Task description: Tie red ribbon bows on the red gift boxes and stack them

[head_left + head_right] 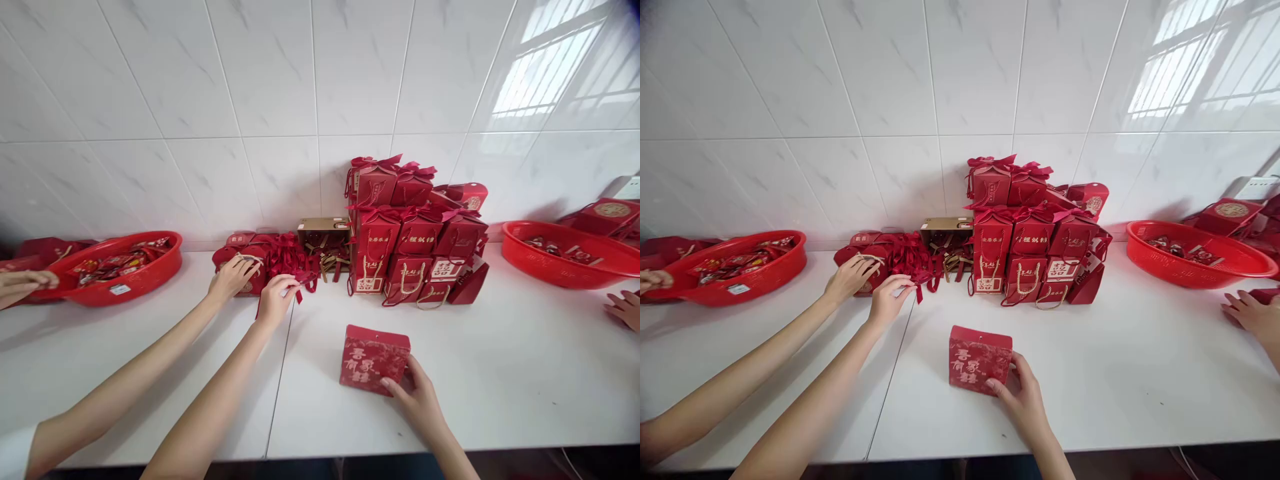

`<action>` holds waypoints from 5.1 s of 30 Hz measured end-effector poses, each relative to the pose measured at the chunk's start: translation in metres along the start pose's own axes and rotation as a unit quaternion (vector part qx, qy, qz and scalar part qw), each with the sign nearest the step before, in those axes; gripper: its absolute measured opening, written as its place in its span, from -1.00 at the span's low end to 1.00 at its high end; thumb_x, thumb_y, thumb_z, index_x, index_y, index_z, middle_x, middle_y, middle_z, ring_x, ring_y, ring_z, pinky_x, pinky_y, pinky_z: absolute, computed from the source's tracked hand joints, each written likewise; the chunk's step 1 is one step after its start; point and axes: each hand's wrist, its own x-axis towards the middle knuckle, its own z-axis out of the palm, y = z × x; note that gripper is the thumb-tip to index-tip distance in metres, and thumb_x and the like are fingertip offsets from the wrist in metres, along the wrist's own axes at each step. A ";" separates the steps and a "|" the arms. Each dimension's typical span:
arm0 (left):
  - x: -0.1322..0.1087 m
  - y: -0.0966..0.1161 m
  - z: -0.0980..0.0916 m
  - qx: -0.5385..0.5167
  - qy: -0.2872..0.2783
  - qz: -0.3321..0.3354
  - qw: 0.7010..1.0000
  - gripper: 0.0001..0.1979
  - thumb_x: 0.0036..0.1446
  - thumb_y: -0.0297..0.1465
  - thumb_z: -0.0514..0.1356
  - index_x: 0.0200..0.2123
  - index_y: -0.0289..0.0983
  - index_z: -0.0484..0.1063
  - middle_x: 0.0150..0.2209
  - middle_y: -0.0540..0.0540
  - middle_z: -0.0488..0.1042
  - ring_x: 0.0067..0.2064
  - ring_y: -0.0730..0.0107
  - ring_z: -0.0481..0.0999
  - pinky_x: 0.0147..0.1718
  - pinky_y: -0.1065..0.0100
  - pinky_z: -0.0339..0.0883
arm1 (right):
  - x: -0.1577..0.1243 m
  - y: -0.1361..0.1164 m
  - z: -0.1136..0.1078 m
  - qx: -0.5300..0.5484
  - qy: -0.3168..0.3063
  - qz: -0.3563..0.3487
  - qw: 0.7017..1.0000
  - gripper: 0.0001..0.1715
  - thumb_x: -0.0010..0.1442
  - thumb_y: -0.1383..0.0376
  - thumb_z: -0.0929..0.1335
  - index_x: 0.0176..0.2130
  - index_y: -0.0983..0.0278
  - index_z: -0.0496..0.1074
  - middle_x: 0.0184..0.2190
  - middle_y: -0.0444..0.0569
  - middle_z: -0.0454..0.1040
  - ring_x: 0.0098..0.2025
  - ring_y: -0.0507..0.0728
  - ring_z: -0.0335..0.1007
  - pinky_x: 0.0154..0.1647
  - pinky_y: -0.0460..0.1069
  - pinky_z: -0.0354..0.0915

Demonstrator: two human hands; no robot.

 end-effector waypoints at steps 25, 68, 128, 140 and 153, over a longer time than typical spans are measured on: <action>-0.218 0.176 -0.074 -0.342 -0.073 -0.269 0.897 -0.83 -0.10 -0.56 0.39 -0.54 -0.26 0.45 -0.45 -0.03 0.55 -0.34 0.35 0.57 -0.33 0.37 0.46 | -0.131 -0.073 0.082 0.304 -0.114 0.041 0.945 -0.83 0.14 0.35 0.44 -0.22 0.14 0.45 -0.29 -0.11 0.52 -0.20 0.04 0.44 -0.11 -0.04 0.35; -0.225 0.170 -0.060 -0.280 -0.205 -0.113 0.931 -0.66 0.13 -0.60 0.16 -0.06 -0.15 0.48 -0.22 -0.11 0.52 -0.20 0.33 0.54 -0.23 0.32 0.47 | -0.126 -0.061 0.072 0.511 -0.198 0.308 0.778 -0.74 0.00 0.29 0.54 -0.33 0.35 0.46 -0.54 -0.13 0.40 -0.54 -0.09 0.27 -0.43 -0.16 0.19; -0.110 0.175 0.026 -0.378 -0.178 -0.178 0.891 -0.90 0.22 -0.37 0.14 -0.23 -0.25 0.43 -0.04 -0.18 0.50 -0.01 0.25 0.50 -0.05 0.26 0.38 | -0.030 -0.064 -0.004 -0.079 0.114 -0.250 0.958 -0.91 0.16 0.33 0.41 -0.27 0.18 0.51 0.21 0.07 0.21 0.27 0.31 0.10 0.21 0.29 0.14; -0.119 0.179 0.030 -0.392 -0.189 -0.215 0.874 -0.86 0.26 -0.31 0.12 -0.23 -0.26 0.40 -0.20 -0.12 0.57 -0.20 0.33 0.57 -0.19 0.34 0.41 | -0.030 -0.073 -0.003 -0.161 0.122 -0.277 0.939 -0.93 0.18 0.38 0.38 -0.30 0.21 0.48 0.19 0.12 0.23 0.19 0.32 0.21 0.08 0.31 0.22; -0.124 0.180 0.025 -0.386 -0.185 -0.183 0.885 -0.84 0.26 -0.32 0.11 -0.22 -0.27 0.42 -0.24 -0.13 0.53 -0.22 0.33 0.54 -0.21 0.32 0.40 | -0.026 -0.085 -0.003 -0.155 0.165 -0.262 0.938 -0.69 0.11 0.33 0.44 -0.13 0.15 0.36 0.14 0.10 0.25 0.19 0.31 0.19 0.11 0.30 0.22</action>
